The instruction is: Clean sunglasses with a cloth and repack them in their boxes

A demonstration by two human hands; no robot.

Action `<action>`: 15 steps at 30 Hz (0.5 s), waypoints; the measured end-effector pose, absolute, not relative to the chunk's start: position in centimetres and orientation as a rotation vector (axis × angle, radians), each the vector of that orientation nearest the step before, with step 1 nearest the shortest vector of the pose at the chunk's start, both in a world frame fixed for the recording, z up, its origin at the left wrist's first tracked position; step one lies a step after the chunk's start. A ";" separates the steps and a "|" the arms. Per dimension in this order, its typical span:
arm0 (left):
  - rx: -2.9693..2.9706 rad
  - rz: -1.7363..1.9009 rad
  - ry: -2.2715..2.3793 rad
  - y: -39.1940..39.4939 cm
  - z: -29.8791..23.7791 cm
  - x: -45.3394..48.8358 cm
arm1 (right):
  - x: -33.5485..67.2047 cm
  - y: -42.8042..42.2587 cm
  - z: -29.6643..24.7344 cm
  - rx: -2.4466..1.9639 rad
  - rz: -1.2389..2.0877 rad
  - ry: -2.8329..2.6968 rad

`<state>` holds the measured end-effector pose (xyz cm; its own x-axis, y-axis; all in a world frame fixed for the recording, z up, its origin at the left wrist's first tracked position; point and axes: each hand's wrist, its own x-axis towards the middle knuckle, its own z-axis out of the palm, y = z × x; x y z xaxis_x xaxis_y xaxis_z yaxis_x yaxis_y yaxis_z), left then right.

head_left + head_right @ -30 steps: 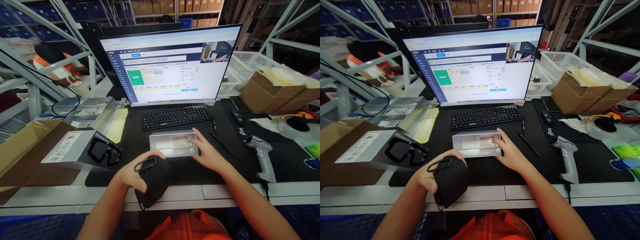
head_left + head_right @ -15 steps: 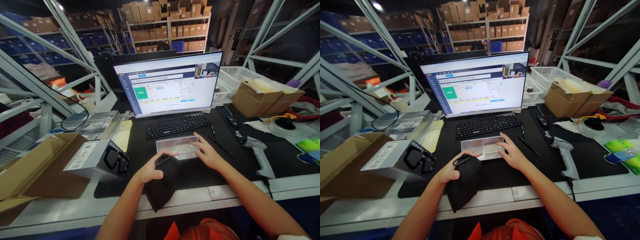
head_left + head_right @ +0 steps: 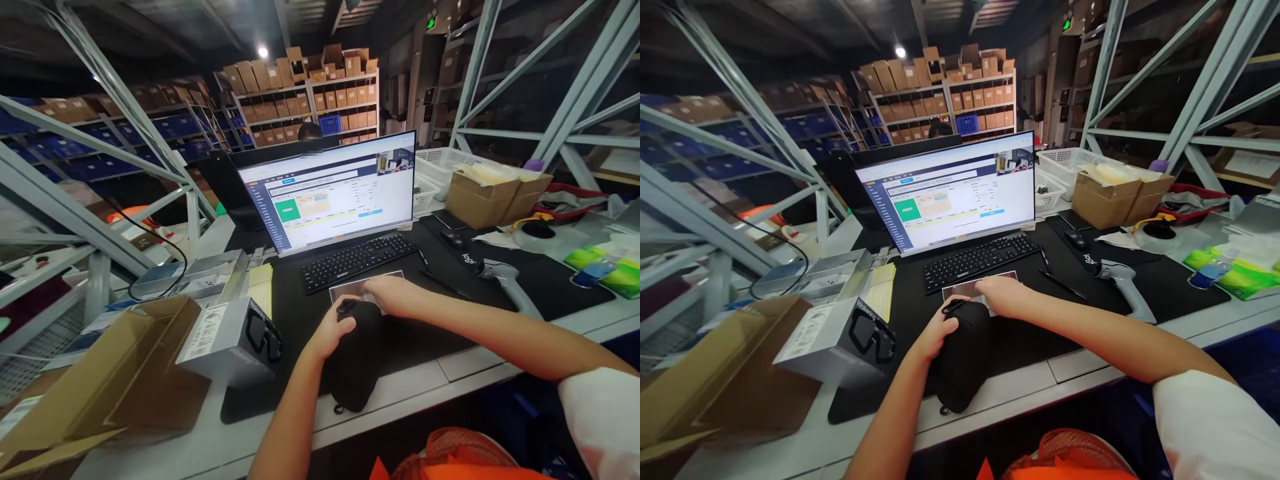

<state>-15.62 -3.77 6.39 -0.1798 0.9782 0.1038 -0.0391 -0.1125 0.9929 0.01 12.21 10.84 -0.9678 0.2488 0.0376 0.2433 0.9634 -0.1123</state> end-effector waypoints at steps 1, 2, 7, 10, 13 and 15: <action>1.157 1.442 1.224 -3.8 6.4 -15.4 | -0.5 12.4 10.6 -0.462 0.122 -3.112; 1.146 1.441 1.199 -3.7 6.3 -15.3 | -1.0 12.7 10.3 -0.521 0.080 -3.150; 1.125 1.491 1.206 -3.7 6.5 -14.7 | -3.0 13.9 8.4 -0.659 -0.079 -3.220; 1.133 1.510 1.212 -3.7 6.5 -14.6 | -3.7 14.1 8.0 -0.689 -0.118 -3.219; 1.122 1.523 1.231 -3.5 6.3 -14.7 | -4.0 14.1 7.9 -0.698 -0.070 -3.200; 1.106 1.529 1.247 -3.4 6.0 -14.8 | -4.0 13.8 7.9 -0.684 0.016 -3.156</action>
<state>-14.83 -3.39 6.04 -0.2459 0.9622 0.1166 -0.0798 -0.1400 0.9869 -4.02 13.81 7.94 -0.9065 0.4130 -0.0877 0.4139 0.9103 0.0090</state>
